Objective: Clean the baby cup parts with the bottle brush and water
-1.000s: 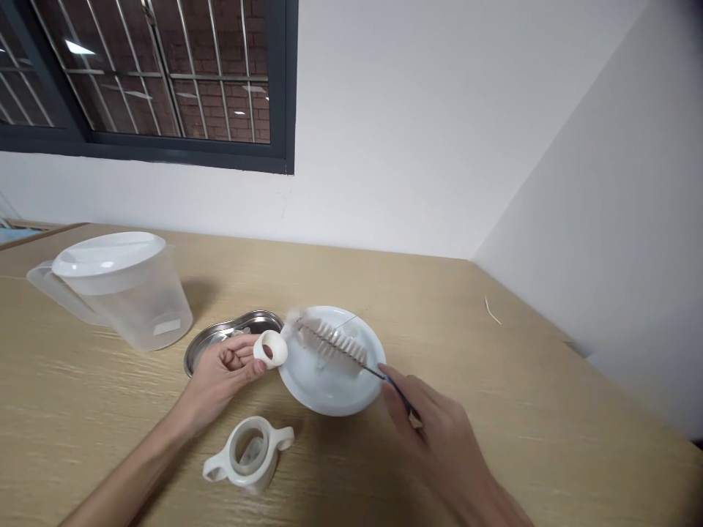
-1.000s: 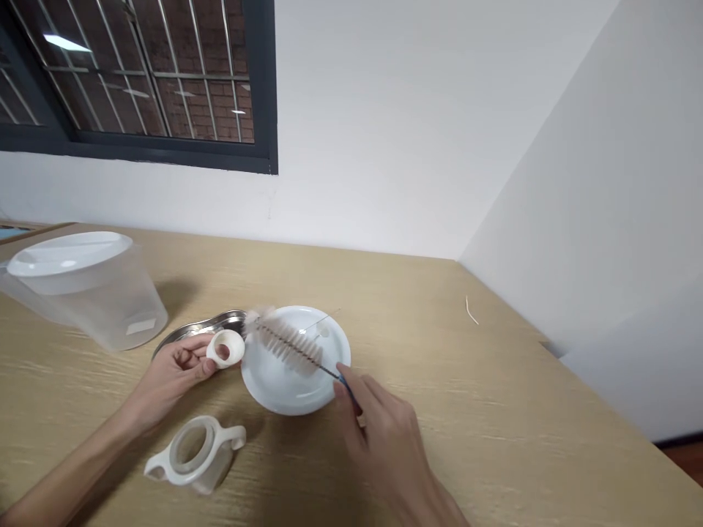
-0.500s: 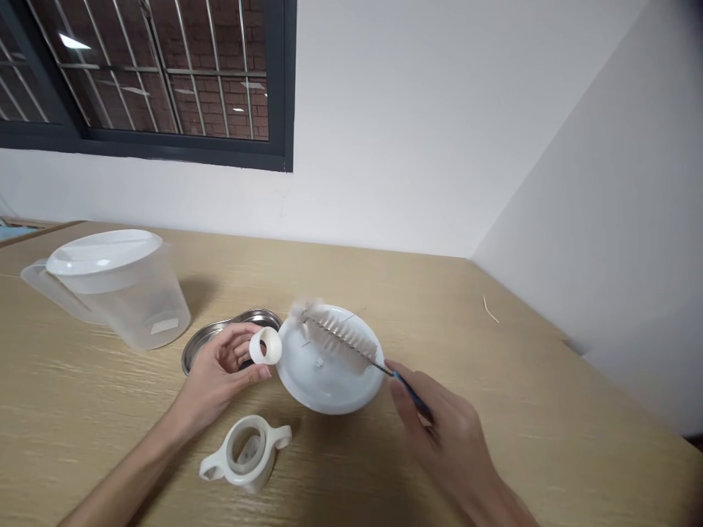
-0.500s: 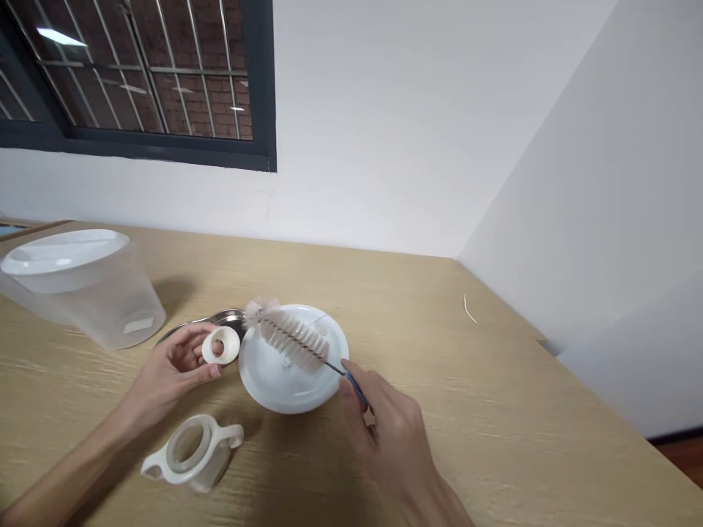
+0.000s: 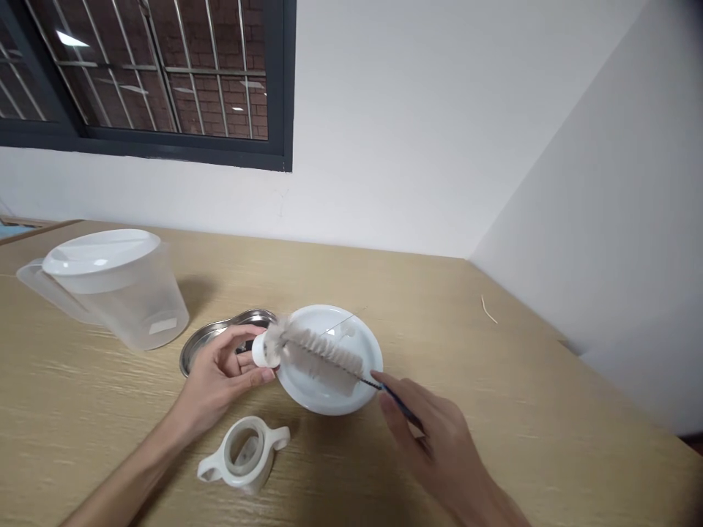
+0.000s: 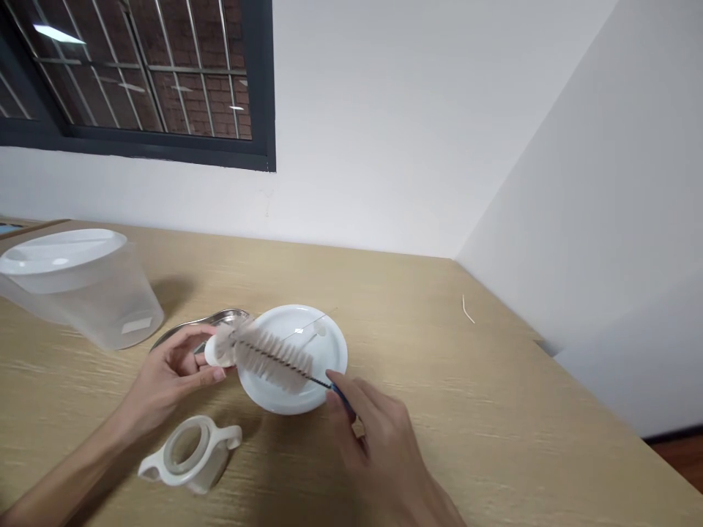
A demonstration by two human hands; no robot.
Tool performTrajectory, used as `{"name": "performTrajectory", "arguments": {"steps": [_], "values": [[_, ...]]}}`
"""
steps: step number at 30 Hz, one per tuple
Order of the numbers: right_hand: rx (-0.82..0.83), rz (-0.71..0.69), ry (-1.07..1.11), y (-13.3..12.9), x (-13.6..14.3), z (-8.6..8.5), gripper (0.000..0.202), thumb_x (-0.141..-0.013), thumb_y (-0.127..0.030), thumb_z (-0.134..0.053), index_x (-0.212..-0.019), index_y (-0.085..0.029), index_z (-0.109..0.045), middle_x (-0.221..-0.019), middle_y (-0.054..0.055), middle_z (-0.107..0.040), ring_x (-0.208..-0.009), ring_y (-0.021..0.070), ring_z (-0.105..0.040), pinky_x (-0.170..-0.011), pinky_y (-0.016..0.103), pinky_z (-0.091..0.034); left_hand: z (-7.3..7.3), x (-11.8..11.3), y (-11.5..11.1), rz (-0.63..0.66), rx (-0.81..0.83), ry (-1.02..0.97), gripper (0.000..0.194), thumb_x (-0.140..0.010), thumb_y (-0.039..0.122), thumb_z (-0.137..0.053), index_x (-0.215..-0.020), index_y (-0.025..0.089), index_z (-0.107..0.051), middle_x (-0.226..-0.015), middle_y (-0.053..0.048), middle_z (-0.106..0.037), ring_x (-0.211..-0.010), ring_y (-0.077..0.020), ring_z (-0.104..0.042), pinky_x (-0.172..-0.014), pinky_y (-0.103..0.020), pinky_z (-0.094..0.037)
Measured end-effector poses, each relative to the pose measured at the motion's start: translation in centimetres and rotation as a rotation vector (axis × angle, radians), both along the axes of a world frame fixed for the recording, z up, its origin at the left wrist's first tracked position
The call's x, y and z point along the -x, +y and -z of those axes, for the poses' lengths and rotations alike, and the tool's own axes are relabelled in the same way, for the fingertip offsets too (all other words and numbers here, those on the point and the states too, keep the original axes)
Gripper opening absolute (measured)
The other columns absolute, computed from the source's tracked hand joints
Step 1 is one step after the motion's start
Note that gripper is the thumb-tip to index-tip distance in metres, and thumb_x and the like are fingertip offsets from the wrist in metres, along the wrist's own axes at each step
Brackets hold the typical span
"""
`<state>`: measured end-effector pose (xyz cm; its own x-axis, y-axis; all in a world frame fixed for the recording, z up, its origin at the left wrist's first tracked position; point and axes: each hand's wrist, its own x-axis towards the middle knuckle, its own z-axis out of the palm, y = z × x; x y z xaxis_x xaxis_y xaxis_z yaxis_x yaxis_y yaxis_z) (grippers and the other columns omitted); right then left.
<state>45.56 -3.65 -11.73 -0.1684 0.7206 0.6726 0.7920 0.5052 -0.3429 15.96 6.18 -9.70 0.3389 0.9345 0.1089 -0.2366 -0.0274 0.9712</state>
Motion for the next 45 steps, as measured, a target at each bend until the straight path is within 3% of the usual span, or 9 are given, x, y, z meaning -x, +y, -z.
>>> {"name": "performTrajectory", "arguments": {"steps": [6, 9, 13, 20, 25, 31, 37, 42, 45], "values": [[-0.032, 0.16, -0.008, 0.1, -0.8, -0.2, 0.022, -0.1, -0.023, -0.054, -0.117, -0.018, -0.067, -0.082, 0.001, -0.071, -0.057, 0.0088, -0.06, -0.052, 0.02, -0.047, 0.4, 0.4, 0.5, -0.038, -0.078, -0.002, 0.048, -0.062, 0.017, -0.093, -0.105, 0.02, -0.071, -0.094, -0.002, -0.076, -0.079, -0.0133, -0.072, -0.072, -0.02, -0.06], [-0.032, 0.125, 0.033, -0.1, -0.5, -0.4, 0.022, -0.101, -0.022, -0.052, -0.117, -0.017, -0.066, -0.08, 0.0, -0.071, -0.051, 0.0077, -0.055, -0.047, 0.02, -0.044, 1.0, 0.7, 0.7, -0.011, -0.084, 0.035, 0.05, -0.063, 0.022, -0.094, -0.108, 0.021, -0.073, -0.095, -0.005, -0.079, -0.086, -0.0158, -0.072, -0.078, -0.021, -0.059], [0.0, -0.022, -0.035, 0.0, -0.2, -0.3, 0.027, -0.1, -0.018, -0.051, -0.125, -0.015, -0.062, -0.074, -0.001, -0.066, -0.052, 0.0084, -0.055, -0.049, 0.021, -0.044, 1.0, 1.1, 0.8, 0.045, -0.065, 0.091, 0.042, -0.073, 0.039, -0.087, -0.108, 0.02, -0.074, -0.094, -0.006, -0.079, -0.086, -0.0168, -0.071, -0.083, -0.023, -0.056], [-0.047, 0.092, -0.002, 0.0, -0.7, -0.5, 0.022, -0.101, -0.02, -0.052, -0.117, -0.015, -0.066, -0.07, -0.002, -0.064, -0.048, 0.0074, -0.052, -0.044, 0.02, -0.04, 0.4, 1.5, 0.7, 0.054, -0.169, 0.309, 0.047, -0.089, 0.061, -0.06, -0.097, 0.017, -0.074, -0.083, -0.004, -0.071, -0.078, -0.0148, -0.06, -0.074, -0.02, -0.046], [-0.039, -0.023, -0.03, 0.1, 0.1, -0.2, 0.028, -0.099, -0.015, -0.051, -0.125, -0.015, -0.062, -0.076, 0.0, -0.066, -0.054, 0.0086, -0.056, -0.05, 0.02, -0.044, 0.6, 1.4, 0.7, 0.1, -0.213, 0.366, 0.049, -0.094, 0.061, -0.05, -0.092, 0.017, -0.072, -0.079, -0.003, -0.063, -0.079, -0.0168, -0.056, -0.074, -0.023, -0.042], [-0.072, 0.123, -0.003, 0.0, -0.4, -0.1, 0.023, -0.1, -0.02, -0.053, -0.118, -0.015, -0.065, -0.075, 0.0, -0.067, -0.051, 0.0081, -0.056, -0.049, 0.02, -0.044, 0.4, 1.3, 0.7, 0.116, -0.188, 0.376, 0.048, -0.096, 0.06, -0.047, -0.088, 0.018, -0.067, -0.084, -0.002, -0.061, -0.083, -0.0169, -0.054, -0.078, -0.024, -0.04], [-0.05, -0.014, -0.052, 0.0, 0.0, 0.0, 0.03, -0.099, -0.014, -0.053, -0.127, -0.015, -0.06, -0.074, -0.001, -0.063, -0.057, 0.0089, -0.057, -0.051, 0.02, -0.044, 0.9, 1.4, 0.9, 0.159, -0.193, 0.382, 0.049, -0.098, 0.059, -0.043, -0.08, 0.018, -0.062, -0.083, -0.001, -0.058, -0.083, -0.0165, -0.052, -0.078, -0.024, -0.038], [-0.055, 0.126, -0.036, 0.2, -0.9, 0.1, 0.022, -0.1, -0.02, -0.054, -0.119, -0.016, -0.065, -0.075, -0.001, -0.065, -0.055, 0.0079, -0.056, -0.051, 0.02, -0.044, 1.3, 1.6, 1.0, 0.122, -0.158, 0.375, 0.045, -0.098, 0.057, -0.044, -0.088, 0.018, -0.064, -0.085, -0.002, -0.058, -0.083, -0.0161, -0.052, -0.078, -0.024, -0.038], [-0.048, 0.102, -0.004, 0.1, -0.5, -0.1, 0.022, -0.101, -0.019, -0.052, -0.119, -0.016, -0.064, -0.078, 0.0, -0.067, -0.054, 0.0073, -0.056, -0.052, 0.02, -0.045, 1.0, 1.4, 0.9, 0.137, -0.176, 0.39, 0.045, -0.098, 0.058, -0.044, -0.096, 0.018, -0.066, -0.085, -0.002, -0.059, -0.084, -0.0169, -0.053, -0.08, -0.025, -0.038]]}}
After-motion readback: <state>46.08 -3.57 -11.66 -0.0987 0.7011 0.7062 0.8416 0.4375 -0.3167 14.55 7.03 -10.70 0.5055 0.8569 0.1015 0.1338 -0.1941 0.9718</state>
